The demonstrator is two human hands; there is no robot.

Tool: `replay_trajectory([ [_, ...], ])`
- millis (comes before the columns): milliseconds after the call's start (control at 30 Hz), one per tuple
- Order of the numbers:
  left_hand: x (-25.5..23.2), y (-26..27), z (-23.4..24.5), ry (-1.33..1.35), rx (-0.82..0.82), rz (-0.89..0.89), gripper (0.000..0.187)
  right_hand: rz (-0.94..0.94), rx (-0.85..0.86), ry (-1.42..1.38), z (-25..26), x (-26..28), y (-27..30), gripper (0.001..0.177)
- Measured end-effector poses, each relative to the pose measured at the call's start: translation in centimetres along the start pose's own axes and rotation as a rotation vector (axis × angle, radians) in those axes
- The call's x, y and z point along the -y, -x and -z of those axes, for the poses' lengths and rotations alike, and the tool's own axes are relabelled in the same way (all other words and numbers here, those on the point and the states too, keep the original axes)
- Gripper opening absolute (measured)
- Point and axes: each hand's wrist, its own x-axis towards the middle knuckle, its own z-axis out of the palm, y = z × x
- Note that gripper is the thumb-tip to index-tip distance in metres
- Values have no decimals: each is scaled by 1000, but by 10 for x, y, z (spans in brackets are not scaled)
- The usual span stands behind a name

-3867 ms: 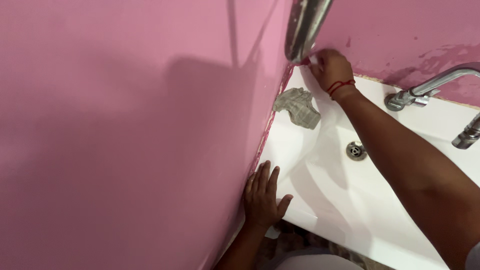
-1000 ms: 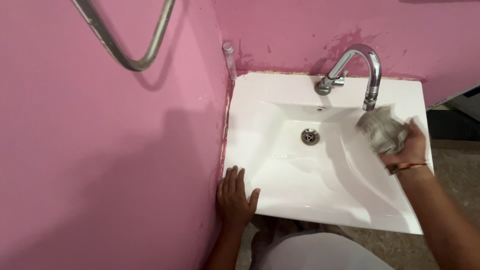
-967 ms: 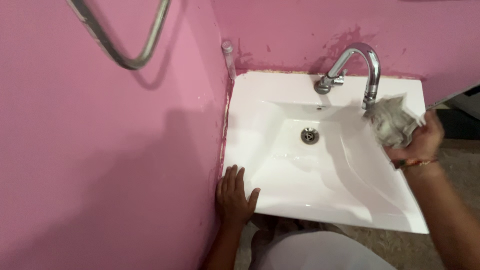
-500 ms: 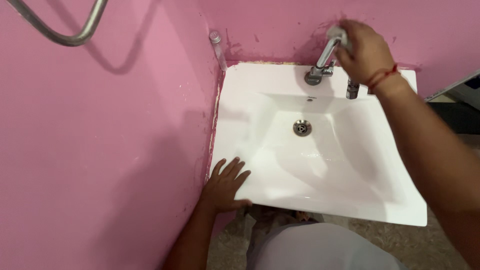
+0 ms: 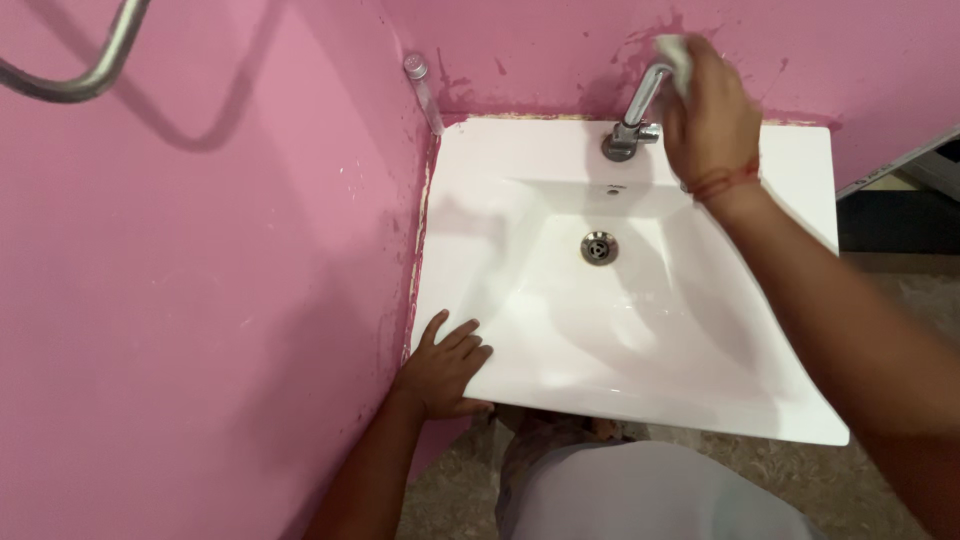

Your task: The person scrubs a white wall-mounted sink with a cloth, focusing on the basin, rim, and faucet. They repeatedly wipe the surfaces and rinse the cloth under running water from the faucet.

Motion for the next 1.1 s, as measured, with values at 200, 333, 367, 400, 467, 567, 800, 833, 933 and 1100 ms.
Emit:
replay_trajectory([
  [200,-1,2,2,28,1,-9,93,-339,10,-411,-21,13,103,60],
  [333,0,1,0,18,-49,-21,90,-264,55,-346,-20,3,97,59],
  [367,0,2,-2,27,-47,-22,91,-281,90,-320,-17,0,94,60],
  [400,-1,2,-3,37,-45,-24,91,-298,125,-295,-14,-2,91,61],
  [467,5,0,-1,28,-58,-24,91,-332,182,-231,-11,-5,77,57],
  [567,5,0,-5,16,-82,-36,90,-360,249,-128,-8,-12,56,51],
  [800,4,1,-9,-7,-105,-39,91,-599,458,-536,-6,-41,-38,34],
  [833,4,2,-8,-14,-119,-42,90,-700,484,-710,-5,-43,-44,33],
  [933,3,0,-5,0,-75,-25,93,-864,500,-1161,-8,-49,-41,28],
  [1100,0,2,-2,11,-85,-15,90,-552,281,-1343,-29,-50,23,16],
])
